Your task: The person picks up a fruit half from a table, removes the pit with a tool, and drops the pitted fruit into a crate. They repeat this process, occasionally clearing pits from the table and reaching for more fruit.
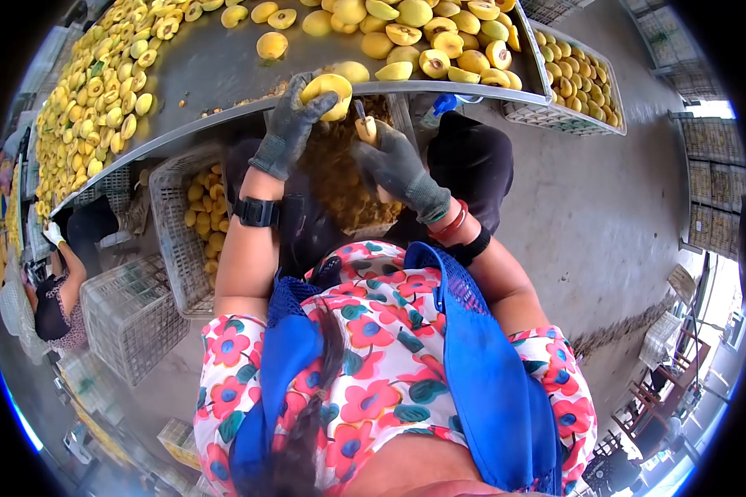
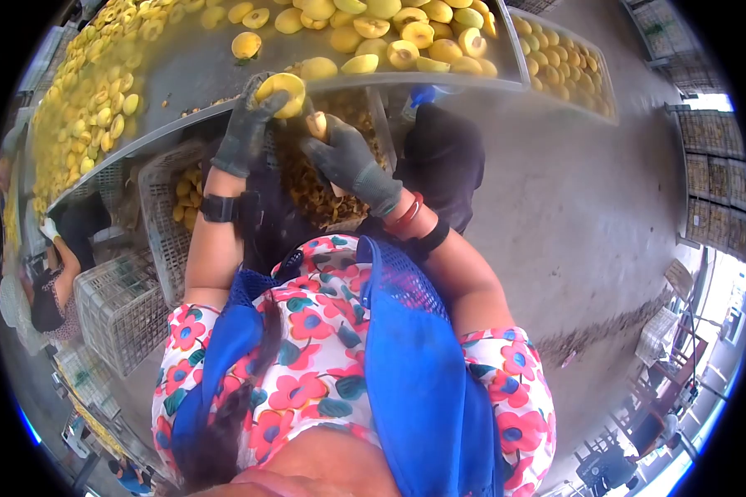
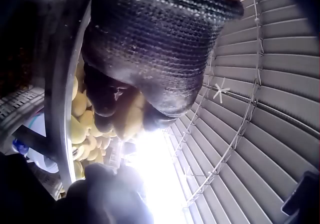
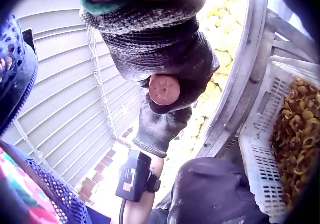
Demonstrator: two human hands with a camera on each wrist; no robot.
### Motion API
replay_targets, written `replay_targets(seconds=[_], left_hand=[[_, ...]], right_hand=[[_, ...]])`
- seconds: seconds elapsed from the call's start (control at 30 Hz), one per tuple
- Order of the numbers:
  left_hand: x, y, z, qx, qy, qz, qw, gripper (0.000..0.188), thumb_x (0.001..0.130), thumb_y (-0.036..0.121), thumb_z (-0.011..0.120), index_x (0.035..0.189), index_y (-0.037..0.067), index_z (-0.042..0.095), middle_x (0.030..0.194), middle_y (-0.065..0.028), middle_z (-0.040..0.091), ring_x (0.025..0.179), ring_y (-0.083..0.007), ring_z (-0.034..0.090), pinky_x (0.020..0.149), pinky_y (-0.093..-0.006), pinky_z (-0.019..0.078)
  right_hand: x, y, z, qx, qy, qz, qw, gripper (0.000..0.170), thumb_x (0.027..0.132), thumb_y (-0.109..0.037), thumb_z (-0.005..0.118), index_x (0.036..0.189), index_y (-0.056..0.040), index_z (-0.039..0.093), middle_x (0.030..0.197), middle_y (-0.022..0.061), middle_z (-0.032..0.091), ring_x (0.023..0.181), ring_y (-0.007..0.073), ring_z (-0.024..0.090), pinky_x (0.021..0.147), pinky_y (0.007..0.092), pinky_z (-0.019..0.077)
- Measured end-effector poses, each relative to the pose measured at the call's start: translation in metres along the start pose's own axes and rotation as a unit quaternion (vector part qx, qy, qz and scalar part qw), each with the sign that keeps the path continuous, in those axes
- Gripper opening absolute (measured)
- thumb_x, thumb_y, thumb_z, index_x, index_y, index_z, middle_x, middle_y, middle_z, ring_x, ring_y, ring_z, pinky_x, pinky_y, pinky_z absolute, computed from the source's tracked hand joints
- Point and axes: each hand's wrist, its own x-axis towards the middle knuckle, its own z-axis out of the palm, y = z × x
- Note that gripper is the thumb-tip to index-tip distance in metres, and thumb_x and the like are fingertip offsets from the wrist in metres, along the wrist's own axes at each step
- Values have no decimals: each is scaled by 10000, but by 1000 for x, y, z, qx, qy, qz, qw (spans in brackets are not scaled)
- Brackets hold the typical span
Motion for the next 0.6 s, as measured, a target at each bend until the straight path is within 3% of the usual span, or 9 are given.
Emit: replay_targets(seconds=[0.03, 0.23, 0.37, 0.47, 0.6], left_hand=[[-5, 3, 3, -8, 3, -2, 1000, 361, 853, 306, 643, 1110, 71, 550, 1011, -24, 583, 890, -92, 560, 675, -229, 482], [-16, -7, 18, 69, 63, 188, 978, 326, 936, 258, 509, 1176, 38, 530, 1065, -76, 583, 973, -160, 556, 846, -297, 465], [-21, -7, 21, 116, 61, 239, 962, 369, 962, 275, 478, 1203, -5, 487, 1065, -143, 593, 986, -225, 563, 887, -323, 446], [-23, -12, 23, 165, 85, 272, 944, 367, 964, 266, 472, 1211, -5, 490, 1095, -165, 592, 1017, -256, 569, 895, -331, 448], [-30, -9, 27, 183, 116, 292, 932, 370, 957, 246, 481, 1228, -6, 484, 1125, -188, 586, 1036, -299, 575, 906, -352, 453]], right_hand=[[0, 0, 3, -5, 3, -14, 1000, 219, 858, -97, 591, 1051, 0, 551, 725, 21, 571, 578, 59, 509, 514, 255, 444], [-7, -1, 11, -30, 31, -49, 998, 216, 853, -76, 583, 1057, -11, 554, 764, 16, 581, 626, 54, 492, 551, 257, 445], [-11, -4, 10, -14, 15, -39, 999, 173, 871, -71, 551, 1033, -12, 558, 736, 16, 572, 586, 62, 503, 523, 246, 439], [-16, -17, 7, 48, -42, 35, 997, 161, 922, -126, 529, 1045, -23, 514, 664, 21, 544, 443, 104, 501, 409, 246, 409], [-17, -23, 7, 94, -79, 49, 991, 125, 920, -125, 510, 985, -18, 513, 632, 27, 536, 438, 107, 500, 402, 237, 401]])
